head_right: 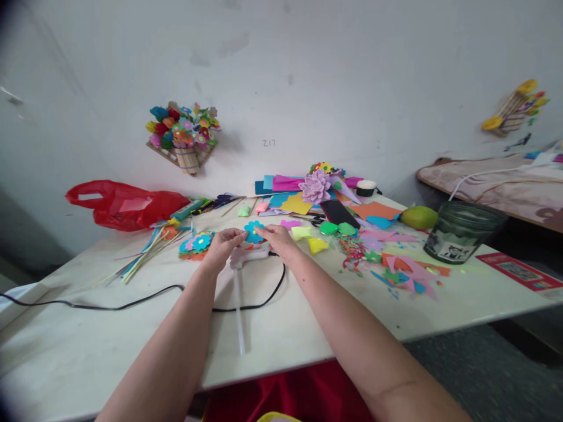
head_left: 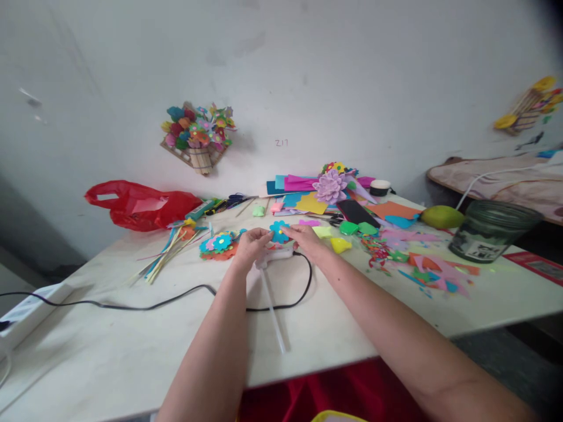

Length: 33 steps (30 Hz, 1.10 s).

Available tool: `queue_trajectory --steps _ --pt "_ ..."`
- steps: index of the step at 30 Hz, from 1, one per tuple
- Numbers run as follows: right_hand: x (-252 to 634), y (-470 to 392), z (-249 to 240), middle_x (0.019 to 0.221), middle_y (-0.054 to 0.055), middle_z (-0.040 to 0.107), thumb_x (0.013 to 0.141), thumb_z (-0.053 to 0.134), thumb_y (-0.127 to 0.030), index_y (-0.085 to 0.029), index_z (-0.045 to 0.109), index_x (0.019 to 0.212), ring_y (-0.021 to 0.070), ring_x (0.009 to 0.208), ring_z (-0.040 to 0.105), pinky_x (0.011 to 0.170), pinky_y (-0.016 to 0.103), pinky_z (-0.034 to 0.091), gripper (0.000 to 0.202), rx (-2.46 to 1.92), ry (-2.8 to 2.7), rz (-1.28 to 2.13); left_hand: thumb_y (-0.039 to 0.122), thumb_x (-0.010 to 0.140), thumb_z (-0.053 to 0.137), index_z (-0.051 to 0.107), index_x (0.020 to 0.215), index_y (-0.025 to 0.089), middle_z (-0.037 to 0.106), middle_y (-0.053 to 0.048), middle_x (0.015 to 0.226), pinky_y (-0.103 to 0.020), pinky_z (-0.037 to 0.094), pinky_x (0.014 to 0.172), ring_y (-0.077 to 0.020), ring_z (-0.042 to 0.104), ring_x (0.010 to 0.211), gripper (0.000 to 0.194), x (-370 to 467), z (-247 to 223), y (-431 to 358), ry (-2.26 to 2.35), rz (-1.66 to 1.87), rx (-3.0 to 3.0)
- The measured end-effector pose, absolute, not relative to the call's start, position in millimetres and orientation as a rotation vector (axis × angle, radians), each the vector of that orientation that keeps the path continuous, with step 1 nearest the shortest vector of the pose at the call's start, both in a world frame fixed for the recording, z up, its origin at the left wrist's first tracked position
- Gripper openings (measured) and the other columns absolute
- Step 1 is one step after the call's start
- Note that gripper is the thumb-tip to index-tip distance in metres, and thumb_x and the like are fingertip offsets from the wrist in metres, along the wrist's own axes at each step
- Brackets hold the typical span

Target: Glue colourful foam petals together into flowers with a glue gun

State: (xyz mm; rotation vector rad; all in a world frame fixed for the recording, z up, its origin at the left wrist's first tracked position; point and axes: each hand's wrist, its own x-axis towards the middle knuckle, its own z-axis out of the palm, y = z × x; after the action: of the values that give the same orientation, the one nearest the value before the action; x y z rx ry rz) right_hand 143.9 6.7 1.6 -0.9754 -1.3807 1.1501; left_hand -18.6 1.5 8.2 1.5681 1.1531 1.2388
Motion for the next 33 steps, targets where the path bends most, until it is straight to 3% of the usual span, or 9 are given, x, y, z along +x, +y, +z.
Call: queue_trajectory --steps 10,19,26,33 --pt "142 10 -2 0.057 -0.002 0.055 0.057 0.067 -0.041 -0.014 0.061 0.069 0.0061 0.046 0.038 0.042 0.021 0.021 0.03 -0.95 -1.33 1.217 0.048 0.061 0.063 0.057 0.066 0.014 0.053 0.003 0.047 -0.018 0.026 0.035 -0.0045 0.036 0.034 0.034 -15 12 -4 1.146 1.217 1.561" --pt "142 10 -2 0.054 -0.003 0.053 0.053 0.069 -0.042 -0.015 0.058 0.063 0.006 0.046 0.038 0.043 0.021 0.022 0.031 -0.928 -1.295 1.231 0.046 0.061 0.064 0.057 0.064 0.014 0.049 0.004 0.044 -0.018 0.025 0.035 -0.0044 0.036 0.034 0.033 -14 13 -7 1.144 1.21 1.563" --pt "144 3 7 0.052 -0.001 0.051 0.061 0.06 -0.055 -0.016 0.058 0.063 0.0082 0.047 0.041 0.039 0.021 0.02 0.039 -0.932 -1.286 1.245 0.046 0.063 0.063 0.056 0.066 0.014 0.053 0.003 0.047 -0.018 0.023 0.032 -0.0044 0.035 0.032 0.032 -15 14 -6 1.131 1.212 1.547" --pt "144 6 4 0.052 -0.003 0.049 0.058 0.064 -0.05 -0.016 0.058 0.062 0.0071 0.046 0.039 0.041 0.022 0.022 0.035 -0.954 -1.283 1.2 0.046 0.062 0.064 0.056 0.066 0.014 0.049 0.004 0.046 -0.017 0.023 0.033 -0.0044 0.035 0.033 0.033 -15 12 -6 1.103 1.212 1.536"
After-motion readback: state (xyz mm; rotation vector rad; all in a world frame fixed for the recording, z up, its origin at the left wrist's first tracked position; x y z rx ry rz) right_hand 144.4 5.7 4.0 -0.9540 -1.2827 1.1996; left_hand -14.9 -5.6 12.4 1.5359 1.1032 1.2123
